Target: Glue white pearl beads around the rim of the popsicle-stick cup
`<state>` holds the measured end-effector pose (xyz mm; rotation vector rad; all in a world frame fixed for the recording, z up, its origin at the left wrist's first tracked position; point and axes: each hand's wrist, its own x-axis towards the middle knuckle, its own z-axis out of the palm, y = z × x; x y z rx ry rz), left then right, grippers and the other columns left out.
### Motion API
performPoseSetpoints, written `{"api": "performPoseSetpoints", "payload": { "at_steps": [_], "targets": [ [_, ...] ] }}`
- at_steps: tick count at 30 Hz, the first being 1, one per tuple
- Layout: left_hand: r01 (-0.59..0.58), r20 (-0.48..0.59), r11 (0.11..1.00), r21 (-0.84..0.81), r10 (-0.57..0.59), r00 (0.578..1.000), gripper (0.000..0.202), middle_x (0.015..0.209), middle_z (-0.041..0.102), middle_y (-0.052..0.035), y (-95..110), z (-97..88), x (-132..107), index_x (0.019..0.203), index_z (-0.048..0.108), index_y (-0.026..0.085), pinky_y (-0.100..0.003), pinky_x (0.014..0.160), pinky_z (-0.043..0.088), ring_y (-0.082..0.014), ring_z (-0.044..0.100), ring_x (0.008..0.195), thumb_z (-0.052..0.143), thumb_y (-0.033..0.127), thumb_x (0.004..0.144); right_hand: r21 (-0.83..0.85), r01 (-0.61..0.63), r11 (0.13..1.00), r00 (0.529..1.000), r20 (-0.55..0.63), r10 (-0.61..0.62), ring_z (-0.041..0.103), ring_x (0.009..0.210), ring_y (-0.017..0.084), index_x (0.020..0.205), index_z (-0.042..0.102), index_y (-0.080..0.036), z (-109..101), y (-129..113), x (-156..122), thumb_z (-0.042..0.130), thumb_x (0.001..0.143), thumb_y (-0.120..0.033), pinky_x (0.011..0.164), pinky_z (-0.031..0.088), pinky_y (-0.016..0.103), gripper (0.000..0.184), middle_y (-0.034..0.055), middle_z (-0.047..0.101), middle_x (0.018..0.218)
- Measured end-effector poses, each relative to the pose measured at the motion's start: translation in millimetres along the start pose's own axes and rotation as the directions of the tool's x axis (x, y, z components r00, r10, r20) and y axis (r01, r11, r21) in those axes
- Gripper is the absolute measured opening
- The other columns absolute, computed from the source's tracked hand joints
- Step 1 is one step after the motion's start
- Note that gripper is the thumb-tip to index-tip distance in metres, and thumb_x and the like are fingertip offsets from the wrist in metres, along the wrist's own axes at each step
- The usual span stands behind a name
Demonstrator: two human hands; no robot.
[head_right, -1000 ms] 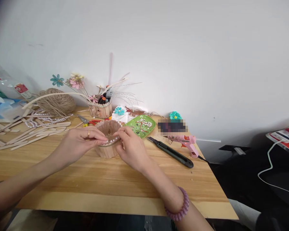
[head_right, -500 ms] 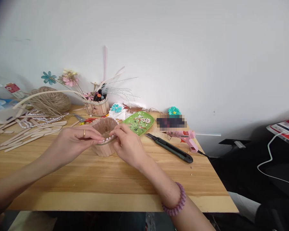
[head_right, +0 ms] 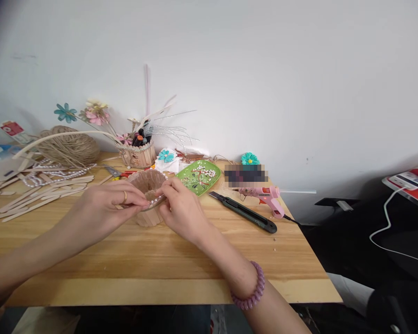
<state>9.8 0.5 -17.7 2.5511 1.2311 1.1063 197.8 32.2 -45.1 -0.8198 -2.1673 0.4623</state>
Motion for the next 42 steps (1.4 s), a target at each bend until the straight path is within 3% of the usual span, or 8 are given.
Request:
{"api": "performPoseSetpoints", "payload": {
  "at_steps": [5,9,14,20,23,28,35,42],
  "targets": [
    [0.008,0.041,0.999,-0.051,-0.006,0.999,0.02,0.085,0.079,-0.0036,-7,-1.6,-4,0.093,0.077,0.022,-0.033,0.07,0.055,-0.0201,0.071,0.076,0.058,0.018,0.088,-0.008,0.002,1.0,1.0,-0.009,-0.002,0.058,0.083,0.017,0.09,0.06,-0.018,-1,-2,-1,0.045,0.076,-0.002,0.069,0.048,0.028,0.025,0.0067,0.059,0.096],
    [0.122,0.081,0.987,-0.106,-0.114,0.99,0.023,0.093,0.079,-0.0022,-10,-7.8,-7,0.104,0.075,0.027,-0.033,0.072,0.057,-0.0217,0.072,0.082,0.06,0.026,0.087,0.016,-0.007,1.0,1.0,-0.011,0.007,0.058,0.082,0.016,0.091,0.062,-0.017,-1,-2,-1,0.045,0.077,-0.002,0.066,0.048,0.027,0.027,0.0065,0.06,0.093],
    [0.324,0.052,0.938,-0.126,-0.32,0.946,0.018,0.091,0.078,-0.0027,-8,-9.7,-6,0.088,0.077,0.025,-0.038,0.083,0.054,-0.0235,0.07,0.088,0.067,0.036,0.079,0.007,-0.02,1.0,1.0,-0.012,0.02,0.059,0.083,0.017,0.095,0.064,-0.015,-1,-4,-1,0.046,0.078,-0.004,0.065,0.048,0.027,0.027,0.0084,0.062,0.096],
    [0.415,0.052,0.889,-0.194,-0.413,0.909,0.014,0.08,0.073,-0.0003,-7,-5.8,-3,0.078,0.072,0.023,-0.034,0.072,0.049,-0.0201,0.065,0.075,0.068,0.036,0.074,-0.001,-0.018,1.0,0.997,-0.071,0.018,0.059,0.085,0.017,0.104,0.066,-0.017,-13,-13,0,0.054,0.08,-0.011,0.073,0.05,0.031,0.027,0.0089,0.06,0.106],
    [0.432,0.084,0.88,-0.198,-0.424,0.902,0.014,0.075,0.07,0.0008,-6,-6.4,-2,0.073,0.07,0.023,-0.032,0.069,0.046,-0.0194,0.062,0.073,0.068,0.036,0.075,0.035,0.065,0.997,0.998,0.022,-0.066,0.059,0.089,0.017,0.096,0.07,-0.018,-20,-17,7,0.055,0.088,-0.014,0.08,0.047,0.032,0.017,0.0052,0.063,0.091],
    [0.427,0.099,0.877,-0.221,-0.415,0.904,0.014,0.072,0.067,0.0011,-5,-6.4,0,0.071,0.068,0.022,-0.031,0.068,0.044,-0.0183,0.06,0.072,0.067,0.035,0.076,0.012,0.031,0.999,0.977,0.212,-0.033,0.055,0.082,0.015,0.086,0.073,-0.019,-23,-15,24,0.057,0.093,-0.02,0.077,0.043,0.029,0.017,0.0019,0.064,0.079],
    [0.334,0.074,0.92,-0.203,-0.326,0.942,0.011,0.072,0.066,0.0008,-9,-5.8,-1,0.071,0.066,0.021,-0.03,0.066,0.043,-0.0176,0.059,0.072,0.066,0.028,0.079,0.008,0.12,0.993,0.903,0.414,-0.113,0.053,0.075,0.013,0.073,0.071,-0.018,-29,-15,47,0.061,0.09,-0.017,0.073,0.039,0.028,0.02,-0.001,0.059,0.07],
    [0.329,0.048,0.924,-0.196,-0.326,0.944,0.01,0.07,0.066,0.0014,-8,-6.8,0,0.068,0.067,0.022,-0.03,0.067,0.043,-0.0171,0.058,0.072,0.068,0.026,0.078,0.184,-0.036,0.982,0.857,0.51,-0.064,0.057,0.072,0.012,0.075,0.072,-0.016,-31,-8,56,0.064,0.085,-0.011,0.068,0.044,0.024,0.014,-0.0012,0.065,0.072]
  ]
}}
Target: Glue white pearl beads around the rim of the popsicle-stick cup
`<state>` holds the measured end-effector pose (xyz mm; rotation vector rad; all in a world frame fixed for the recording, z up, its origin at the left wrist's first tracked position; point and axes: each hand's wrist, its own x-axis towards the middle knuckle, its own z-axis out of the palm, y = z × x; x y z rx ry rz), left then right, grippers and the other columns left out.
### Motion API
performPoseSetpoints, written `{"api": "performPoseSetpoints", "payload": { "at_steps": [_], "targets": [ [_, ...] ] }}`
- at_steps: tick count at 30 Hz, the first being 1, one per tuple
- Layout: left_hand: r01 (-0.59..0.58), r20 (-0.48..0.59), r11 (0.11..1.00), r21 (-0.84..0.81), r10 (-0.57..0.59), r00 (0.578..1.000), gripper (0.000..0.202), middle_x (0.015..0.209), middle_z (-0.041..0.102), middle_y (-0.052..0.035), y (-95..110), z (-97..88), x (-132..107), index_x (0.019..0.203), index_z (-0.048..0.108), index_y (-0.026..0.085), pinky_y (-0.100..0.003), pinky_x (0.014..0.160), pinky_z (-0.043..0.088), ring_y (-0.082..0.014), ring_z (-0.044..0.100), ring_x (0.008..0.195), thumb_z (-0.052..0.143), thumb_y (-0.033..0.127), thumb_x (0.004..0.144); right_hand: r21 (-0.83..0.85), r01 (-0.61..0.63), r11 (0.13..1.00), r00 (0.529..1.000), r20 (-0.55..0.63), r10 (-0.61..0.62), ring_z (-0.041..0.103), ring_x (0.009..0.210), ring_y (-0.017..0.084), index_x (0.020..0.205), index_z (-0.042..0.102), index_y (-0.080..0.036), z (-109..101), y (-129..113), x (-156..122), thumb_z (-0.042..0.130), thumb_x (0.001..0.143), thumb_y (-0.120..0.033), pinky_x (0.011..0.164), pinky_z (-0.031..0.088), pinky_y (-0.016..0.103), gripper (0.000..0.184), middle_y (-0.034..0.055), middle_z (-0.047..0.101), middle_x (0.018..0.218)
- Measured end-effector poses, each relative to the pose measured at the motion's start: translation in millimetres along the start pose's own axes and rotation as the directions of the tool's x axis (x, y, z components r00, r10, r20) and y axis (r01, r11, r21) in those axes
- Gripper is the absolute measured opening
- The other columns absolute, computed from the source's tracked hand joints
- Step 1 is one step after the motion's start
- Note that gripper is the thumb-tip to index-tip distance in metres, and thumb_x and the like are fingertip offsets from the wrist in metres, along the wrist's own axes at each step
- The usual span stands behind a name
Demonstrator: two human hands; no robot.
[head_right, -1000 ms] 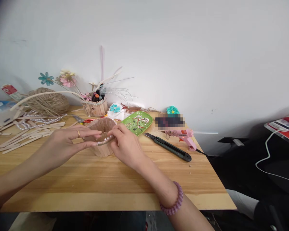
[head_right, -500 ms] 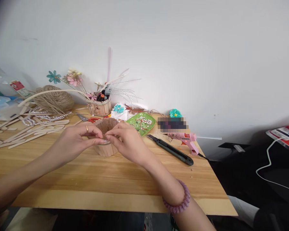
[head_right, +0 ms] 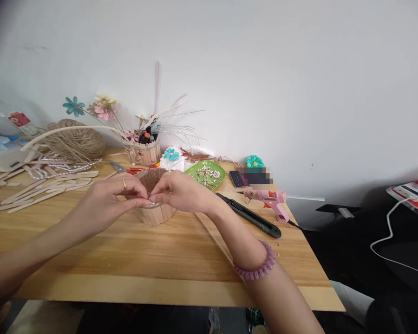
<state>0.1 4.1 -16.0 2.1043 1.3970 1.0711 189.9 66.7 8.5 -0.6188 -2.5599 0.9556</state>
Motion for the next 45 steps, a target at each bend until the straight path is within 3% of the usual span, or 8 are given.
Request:
{"api": "performPoseSetpoints", "payload": {
  "at_steps": [8,13,17,23,29,33,40,45],
  "targets": [
    [-0.029,-0.004,1.0,0.009,0.029,1.0,0.01,0.069,0.065,0.0016,-1,0.9,1,0.068,0.068,0.021,-0.029,0.065,0.043,-0.0163,0.058,0.07,0.067,0.022,0.078,0.023,-0.005,1.0,0.997,0.077,0.003,0.055,0.068,0.012,0.075,0.073,-0.016,-4,0,2,0.063,0.085,-0.012,0.066,0.045,0.025,0.015,-0.002,0.065,0.069],
    [-0.038,-0.009,0.999,0.027,0.038,0.999,0.009,0.069,0.066,0.0016,-1,1.3,1,0.069,0.068,0.021,-0.029,0.065,0.043,-0.0164,0.058,0.07,0.068,0.022,0.078,0.06,-0.082,0.995,0.996,0.042,0.079,0.06,0.075,0.013,0.077,0.074,-0.016,-4,-1,1,0.068,0.082,-0.012,0.072,0.048,0.026,0.009,-0.0001,0.069,0.077],
    [-0.031,-0.007,0.999,0.035,0.031,0.999,0.01,0.068,0.067,0.0017,0,0.8,1,0.069,0.068,0.021,-0.029,0.065,0.044,-0.0162,0.059,0.069,0.068,0.022,0.078,0.069,-0.075,0.995,0.997,0.024,0.073,0.06,0.073,0.012,0.076,0.074,-0.017,-3,-1,0,0.067,0.082,-0.01,0.07,0.048,0.026,0.011,-0.0007,0.069,0.076],
    [-0.059,-0.015,0.998,-0.018,0.059,0.998,0.009,0.072,0.072,0.0003,-5,1.5,1,0.073,0.074,0.023,-0.03,0.068,0.047,-0.0172,0.062,0.071,0.068,0.022,0.079,0.085,-0.063,0.994,0.991,-0.11,0.072,0.06,0.078,0.012,0.079,0.072,-0.018,-1,-1,-6,0.067,0.084,-0.014,0.075,0.048,0.027,0.008,-0.0009,0.063,0.08],
    [-0.038,0.001,0.999,-0.035,0.038,0.999,0.008,0.077,0.074,-0.0023,-4,-0.6,-1,0.079,0.078,0.023,-0.033,0.073,0.051,-0.0195,0.065,0.077,0.07,0.021,0.078,-0.036,-0.087,0.996,0.971,-0.227,0.077,0.059,0.079,0.013,0.077,0.07,-0.018,2,-5,-13,0.066,0.084,-0.009,0.077,0.047,0.028,0.012,0.0001,0.06,0.082],
    [-0.023,0.049,0.999,0.022,0.022,0.999,0.008,0.081,0.074,-0.0029,-1,-0.4,-3,0.081,0.077,0.022,-0.034,0.076,0.051,-0.0206,0.065,0.081,0.075,0.023,0.074,-0.145,-0.053,0.988,0.954,-0.3,0.007,0.059,0.081,0.014,0.077,0.069,-0.019,5,-7,-17,0.067,0.083,-0.008,0.076,0.047,0.029,0.012,0.0009,0.06,0.084],
    [-0.163,0.07,0.977,0.139,0.154,0.986,0.012,0.074,0.073,-0.0014,-3,4.7,-5,0.076,0.076,0.021,-0.032,0.072,0.049,-0.0195,0.063,0.079,0.067,0.014,0.08,-0.298,-0.007,0.954,0.966,-0.248,-0.07,0.061,0.079,0.014,0.083,0.071,-0.02,13,-10,-19,0.067,0.085,-0.012,0.071,0.048,0.026,0.009,0.0016,0.063,0.088],
    [-0.154,0.09,0.973,0.174,0.14,0.986,0.012,0.076,0.073,-0.0029,-2,4.4,-5,0.076,0.077,0.02,-0.032,0.073,0.05,-0.0207,0.064,0.081,0.068,0.013,0.08,-0.309,-0.01,0.951,0.973,-0.222,-0.062,0.062,0.08,0.015,0.084,0.071,-0.018,13,-9,-18,0.066,0.085,-0.011,0.07,0.047,0.027,0.009,0.0028,0.062,0.09]
  ]
}}
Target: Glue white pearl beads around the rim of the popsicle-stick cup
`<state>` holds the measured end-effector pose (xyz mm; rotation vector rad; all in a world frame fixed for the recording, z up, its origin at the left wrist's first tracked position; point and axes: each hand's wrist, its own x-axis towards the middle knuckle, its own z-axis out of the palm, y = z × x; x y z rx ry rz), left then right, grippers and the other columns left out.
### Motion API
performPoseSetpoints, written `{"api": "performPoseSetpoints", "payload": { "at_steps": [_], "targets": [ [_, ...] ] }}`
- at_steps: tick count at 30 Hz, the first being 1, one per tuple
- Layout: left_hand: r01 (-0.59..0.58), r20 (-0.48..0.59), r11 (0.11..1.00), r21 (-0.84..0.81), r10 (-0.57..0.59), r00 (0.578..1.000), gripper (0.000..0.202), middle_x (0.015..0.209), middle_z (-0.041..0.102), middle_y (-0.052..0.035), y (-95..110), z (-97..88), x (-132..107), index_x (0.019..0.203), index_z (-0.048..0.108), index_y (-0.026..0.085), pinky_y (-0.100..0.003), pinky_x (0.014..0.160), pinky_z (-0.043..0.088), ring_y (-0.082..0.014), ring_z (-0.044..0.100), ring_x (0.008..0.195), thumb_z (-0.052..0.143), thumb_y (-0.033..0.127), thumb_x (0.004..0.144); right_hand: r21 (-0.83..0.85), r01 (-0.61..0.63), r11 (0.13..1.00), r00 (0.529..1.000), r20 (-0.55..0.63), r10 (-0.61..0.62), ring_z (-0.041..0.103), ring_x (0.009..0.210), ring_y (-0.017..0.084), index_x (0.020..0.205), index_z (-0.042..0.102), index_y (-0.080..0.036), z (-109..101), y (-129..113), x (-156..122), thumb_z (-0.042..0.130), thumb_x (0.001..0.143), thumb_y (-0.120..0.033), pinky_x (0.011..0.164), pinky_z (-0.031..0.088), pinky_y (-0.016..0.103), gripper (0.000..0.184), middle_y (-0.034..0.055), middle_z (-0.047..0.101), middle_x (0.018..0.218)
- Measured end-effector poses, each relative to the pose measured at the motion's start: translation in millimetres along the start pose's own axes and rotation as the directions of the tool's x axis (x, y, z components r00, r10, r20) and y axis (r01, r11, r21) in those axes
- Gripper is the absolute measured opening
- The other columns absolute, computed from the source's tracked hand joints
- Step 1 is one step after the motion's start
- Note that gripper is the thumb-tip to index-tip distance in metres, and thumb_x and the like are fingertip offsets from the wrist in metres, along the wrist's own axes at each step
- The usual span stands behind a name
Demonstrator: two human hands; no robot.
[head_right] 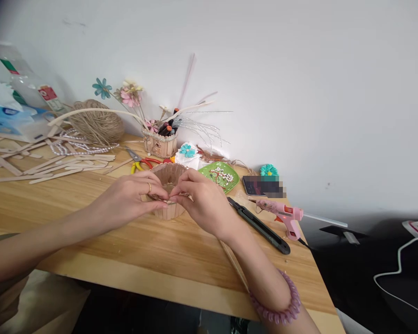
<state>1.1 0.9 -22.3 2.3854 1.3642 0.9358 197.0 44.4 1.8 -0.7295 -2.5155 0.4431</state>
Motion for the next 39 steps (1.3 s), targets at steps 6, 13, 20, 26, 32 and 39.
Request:
{"api": "performPoseSetpoints", "payload": {
  "at_steps": [6,13,20,26,32,39],
  "targets": [
    [0.038,0.026,0.999,0.026,-0.038,0.999,0.012,0.077,0.073,-0.0034,0,-0.1,0,0.078,0.077,0.021,-0.032,0.074,0.05,-0.0209,0.063,0.082,0.067,0.02,0.084,-0.034,0.023,0.999,1.0,0.02,-0.023,0.061,0.08,0.016,0.084,0.07,-0.019,2,0,1,0.063,0.087,-0.012,0.069,0.047,0.028,0.01,0.0043,0.061,0.091],
    [0.029,0.043,0.999,0.041,-0.031,0.999,0.011,0.078,0.073,-0.0061,-2,0.2,0,0.079,0.078,0.018,-0.034,0.075,0.051,-0.0225,0.064,0.083,0.068,0.018,0.083,-0.164,0.03,0.986,0.998,0.068,-0.019,0.06,0.075,0.017,0.086,0.069,-0.017,0,-8,2,0.056,0.091,-0.014,0.064,0.045,0.028,0.014,0.0058,0.061,0.09],
    [0.017,0.054,0.999,0.05,-0.02,0.998,0.011,0.079,0.074,-0.0048,-2,-0.2,0,0.082,0.078,0.018,-0.032,0.075,0.052,-0.0208,0.064,0.082,0.067,0.017,0.084,-0.071,0.052,0.996,0.997,0.052,-0.048,0.061,0.081,0.016,0.087,0.068,-0.017,-1,-5,1,0.055,0.091,-0.011,0.069,0.047,0.028,0.015,0.0062,0.061,0.093],
    [0.048,0.053,0.998,0.032,-0.05,0.997,0.01,0.078,0.075,-0.0046,-1,0.0,1,0.079,0.078,0.019,-0.033,0.077,0.052,-0.0209,0.065,0.082,0.068,0.02,0.083,0.03,0.07,0.997,0.997,-0.018,-0.069,0.059,0.081,0.015,0.083,0.068,-0.017,0,3,2,0.058,0.089,-0.009,0.068,0.049,0.026,0.014,0.0052,0.06,0.089],
    [0.038,0.055,0.999,0.026,-0.039,0.998,0.011,0.078,0.075,-0.0032,-1,-1.0,2,0.079,0.077,0.02,-0.032,0.078,0.051,-0.0204,0.065,0.083,0.068,0.019,0.083,0.034,0.06,0.998,0.997,-0.045,-0.059,0.059,0.081,0.015,0.082,0.068,-0.019,0,1,1,0.059,0.088,-0.011,0.067,0.05,0.027,0.013,0.0045,0.06,0.089],
    [0.06,0.069,0.998,0.036,-0.063,0.996,0.011,0.076,0.074,-0.0034,0,-1.1,3,0.076,0.077,0.019,-0.032,0.075,0.052,-0.021,0.065,0.083,0.069,0.018,0.083,0.026,0.075,0.997,0.997,-0.03,-0.074,0.06,0.08,0.015,0.084,0.068,-0.018,0,0,-2,0.059,0.088,-0.01,0.065,0.049,0.027,0.013,0.0053,0.061,0.09]
  ]
}}
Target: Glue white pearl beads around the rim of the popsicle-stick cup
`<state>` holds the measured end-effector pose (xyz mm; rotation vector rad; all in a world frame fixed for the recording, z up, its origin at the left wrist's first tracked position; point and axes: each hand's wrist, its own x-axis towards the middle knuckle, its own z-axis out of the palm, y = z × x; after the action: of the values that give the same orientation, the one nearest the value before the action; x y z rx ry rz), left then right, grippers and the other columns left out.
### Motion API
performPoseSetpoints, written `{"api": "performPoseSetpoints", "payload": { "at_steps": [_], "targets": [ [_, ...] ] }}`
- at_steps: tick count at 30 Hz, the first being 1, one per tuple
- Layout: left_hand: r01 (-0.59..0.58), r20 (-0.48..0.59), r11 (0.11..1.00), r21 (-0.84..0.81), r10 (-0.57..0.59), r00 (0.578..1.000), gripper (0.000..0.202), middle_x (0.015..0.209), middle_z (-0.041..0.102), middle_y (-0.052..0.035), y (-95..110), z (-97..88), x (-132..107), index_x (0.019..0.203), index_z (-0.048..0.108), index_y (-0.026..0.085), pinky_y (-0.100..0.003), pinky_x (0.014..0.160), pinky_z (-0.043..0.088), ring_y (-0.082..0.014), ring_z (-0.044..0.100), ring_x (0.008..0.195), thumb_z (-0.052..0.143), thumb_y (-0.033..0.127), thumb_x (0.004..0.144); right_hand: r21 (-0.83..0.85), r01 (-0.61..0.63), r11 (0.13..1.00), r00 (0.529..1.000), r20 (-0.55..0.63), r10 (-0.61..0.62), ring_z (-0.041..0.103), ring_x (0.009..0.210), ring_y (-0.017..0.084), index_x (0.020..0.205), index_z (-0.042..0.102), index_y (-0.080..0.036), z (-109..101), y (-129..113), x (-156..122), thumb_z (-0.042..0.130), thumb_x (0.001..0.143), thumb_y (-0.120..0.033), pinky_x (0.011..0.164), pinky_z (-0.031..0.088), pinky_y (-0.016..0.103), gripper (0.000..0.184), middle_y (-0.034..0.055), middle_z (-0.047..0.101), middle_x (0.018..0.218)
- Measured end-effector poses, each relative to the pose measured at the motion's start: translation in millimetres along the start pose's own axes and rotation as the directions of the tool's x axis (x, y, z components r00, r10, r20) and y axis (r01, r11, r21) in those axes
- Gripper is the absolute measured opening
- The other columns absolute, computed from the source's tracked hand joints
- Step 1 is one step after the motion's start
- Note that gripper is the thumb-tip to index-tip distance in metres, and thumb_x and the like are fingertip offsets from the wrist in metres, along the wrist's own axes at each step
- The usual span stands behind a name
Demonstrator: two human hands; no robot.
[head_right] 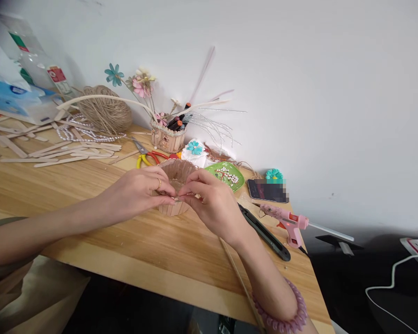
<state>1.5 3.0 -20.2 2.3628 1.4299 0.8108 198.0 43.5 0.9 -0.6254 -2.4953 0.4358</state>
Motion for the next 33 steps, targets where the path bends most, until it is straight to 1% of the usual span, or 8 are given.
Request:
{"api": "performPoseSetpoints", "payload": {
  "at_steps": [8,14,21,26,31,33],
  "targets": [
    [0.018,0.015,0.999,-0.032,-0.017,1.0,0.01,0.077,0.074,-0.0038,0.1,-0.1,0.0,0.076,0.077,0.018,-0.034,0.079,0.051,-0.0213,0.064,0.086,0.069,0.017,0.082,0.008,0.006,1.0,1.0,0.022,-0.006,0.061,0.077,0.014,0.084,0.069,-0.019,-1.6,0.9,1.0,0.06,0.089,-0.013,0.063,0.049,0.025,0.012,0.0048,0.063,0.089],
    [0.022,0.021,0.999,-0.024,-0.022,1.0,0.009,0.078,0.074,-0.0048,-0.3,0.6,0.5,0.079,0.078,0.017,-0.035,0.079,0.051,-0.0223,0.064,0.087,0.07,0.019,0.082,-0.022,0.027,0.999,0.998,0.049,-0.026,0.062,0.078,0.015,0.084,0.068,-0.019,-3.3,-0.2,2.2,0.058,0.09,-0.012,0.064,0.049,0.026,0.013,0.0053,0.064,0.09],
    [0.043,0.038,0.999,-0.018,-0.042,0.998,0.011,0.08,0.074,-0.0053,1.1,-1.1,0.4,0.079,0.078,0.017,-0.035,0.079,0.052,-0.0227,0.064,0.088,0.068,0.019,0.083,-0.033,0.051,0.998,0.996,0.078,-0.048,0.062,0.08,0.016,0.087,0.068,-0.016,-4.3,-1.2,4.2,0.056,0.09,-0.011,0.067,0.05,0.028,0.013,0.0067,0.064,0.091],
    [0.012,0.018,1.0,-0.008,-0.012,1.0,0.011,0.081,0.075,-0.0044,-0.6,-0.2,0.1,0.08,0.078,0.018,-0.034,0.078,0.052,-0.0221,0.065,0.087,0.067,0.018,0.083,-0.037,0.035,0.999,0.994,0.104,-0.031,0.062,0.079,0.016,0.087,0.069,-0.016,-4.9,0.2,5.3,0.057,0.09,-0.011,0.066,0.05,0.028,0.014,0.007,0.065,0.091],
    [-0.028,-0.014,1.0,-0.002,0.028,1.0,0.012,0.078,0.074,-0.0031,-3.7,1.0,-1.6,0.08,0.077,0.02,-0.03,0.074,0.051,-0.0197,0.065,0.083,0.065,0.019,0.084,0.066,0.009,0.998,0.994,0.111,-0.016,0.063,0.081,0.015,0.09,0.073,-0.02,-7.7,2.0,6.8,0.057,0.092,-0.017,0.071,0.051,0.028,0.016,0.0044,0.066,0.089],
    [-0.026,-0.014,1.0,-0.013,0.026,1.0,0.012,0.079,0.074,-0.004,-3.6,0.5,-2.2,0.081,0.077,0.02,-0.031,0.075,0.052,-0.0202,0.065,0.083,0.066,0.018,0.083,0.114,-0.035,0.993,0.998,0.058,0.029,0.063,0.083,0.015,0.093,0.073,-0.021,-9.1,3.6,5.7,0.058,0.092,-0.018,0.073,0.052,0.029,0.016,0.0041,0.067,0.09]
  ]
}}
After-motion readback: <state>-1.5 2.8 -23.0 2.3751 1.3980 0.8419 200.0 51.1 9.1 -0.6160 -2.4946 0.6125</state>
